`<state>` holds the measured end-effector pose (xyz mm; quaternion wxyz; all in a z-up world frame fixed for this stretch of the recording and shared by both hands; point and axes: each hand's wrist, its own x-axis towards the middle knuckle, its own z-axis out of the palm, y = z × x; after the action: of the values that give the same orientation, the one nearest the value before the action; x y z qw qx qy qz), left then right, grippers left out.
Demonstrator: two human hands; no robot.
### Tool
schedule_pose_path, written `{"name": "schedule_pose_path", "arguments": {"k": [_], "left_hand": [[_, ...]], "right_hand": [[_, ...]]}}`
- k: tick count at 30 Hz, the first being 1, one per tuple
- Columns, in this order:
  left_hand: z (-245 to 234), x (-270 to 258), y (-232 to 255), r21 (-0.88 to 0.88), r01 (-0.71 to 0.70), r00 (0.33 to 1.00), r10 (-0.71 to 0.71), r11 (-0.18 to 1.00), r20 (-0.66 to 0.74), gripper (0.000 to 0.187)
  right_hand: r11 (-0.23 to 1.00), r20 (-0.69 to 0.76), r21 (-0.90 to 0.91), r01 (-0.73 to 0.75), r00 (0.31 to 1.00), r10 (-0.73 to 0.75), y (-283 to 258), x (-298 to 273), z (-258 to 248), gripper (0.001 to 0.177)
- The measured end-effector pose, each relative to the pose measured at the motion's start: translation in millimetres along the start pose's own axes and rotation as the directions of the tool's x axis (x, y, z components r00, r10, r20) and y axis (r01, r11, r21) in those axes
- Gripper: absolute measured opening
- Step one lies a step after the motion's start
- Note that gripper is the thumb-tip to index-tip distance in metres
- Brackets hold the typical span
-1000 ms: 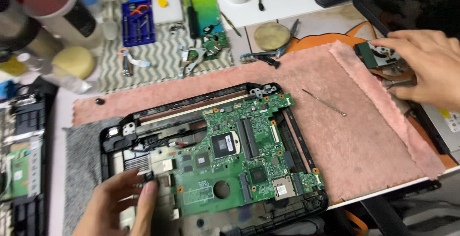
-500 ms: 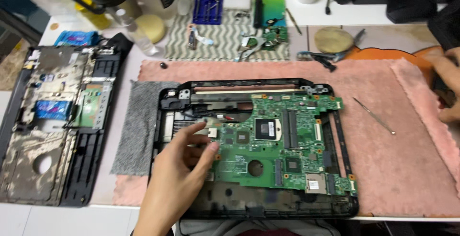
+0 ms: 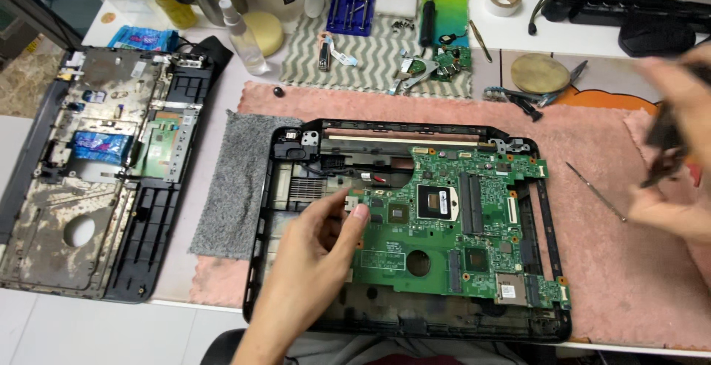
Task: The person works on a disassembled laptop motherboard, using a screwdriver to remove screws and detach a cooling fan. They then lift the motherboard out of the chassis, flip it over, and continue to manipulate components and ribbon cables.
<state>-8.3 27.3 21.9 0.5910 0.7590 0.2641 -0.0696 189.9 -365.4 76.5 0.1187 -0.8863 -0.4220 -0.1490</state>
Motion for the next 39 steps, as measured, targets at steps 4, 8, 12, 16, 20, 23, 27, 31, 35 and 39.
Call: {"name": "schedule_pose_path", "arguments": {"k": [4,8,12,16,20,23,27,31,35,39], "left_hand": [[12.6,6.1,-14.9,-0.084,-0.101,0.994,0.098,0.991,-0.041,0.064],[14.7,11.3,-15.9,-0.165,-0.184,0.983,0.182,0.969,-0.024,0.053],[16.9,6.7,-7.0,-0.180,-0.101,0.994,0.108,0.978,0.031,0.051],[23.7,10.8,-15.0,-0.246,-0.086,0.995,0.096,0.965,0.027,0.051],[22.8,7.2,-9.3,-0.392,-0.016,0.999,0.031,0.920,0.032,0.053],[20.3,-2.3,3.1,-0.479,0.075,0.997,-0.055,0.875,0.055,0.056],[20.5,-16.4,14.5,-0.705,0.181,0.983,-0.147,0.685,0.109,0.052],[20.7,-30.8,10.4,-0.642,0.175,0.984,-0.151,0.747,0.092,0.053],[22.5,-39.9,5.4,-0.541,0.179,0.984,-0.139,0.821,0.115,0.058],[26.6,-40.4,-13.3,-0.501,0.062,0.996,-0.023,0.863,0.084,0.052]], "right_hand": [[0.952,-0.012,-0.278,0.129,0.990,-0.138,-45.8,13.1,2.2,0.148],[0.868,0.211,-0.443,0.224,0.967,-0.143,-84.9,42.5,-4.3,0.134],[0.889,0.478,-0.363,0.278,0.875,-0.079,-90.4,56.6,-0.7,0.151],[0.914,0.624,-0.370,0.164,0.773,0.114,-123.7,79.2,-15.9,0.146],[0.907,0.682,-0.379,0.186,0.719,0.138,-142.4,89.0,-29.3,0.153],[0.920,0.690,-0.347,0.184,0.715,0.117,-149.9,89.4,-36.1,0.154],[0.940,0.625,-0.292,0.175,0.779,0.049,-152.9,81.8,-38.4,0.144],[0.926,0.572,-0.312,0.214,0.820,0.003,-145.1,66.4,-30.9,0.130],[0.943,0.510,-0.242,0.230,0.857,-0.078,-143.2,60.3,-21.1,0.126],[0.969,0.496,-0.076,0.237,0.851,-0.169,-138.8,53.5,-8.4,0.126]]}}
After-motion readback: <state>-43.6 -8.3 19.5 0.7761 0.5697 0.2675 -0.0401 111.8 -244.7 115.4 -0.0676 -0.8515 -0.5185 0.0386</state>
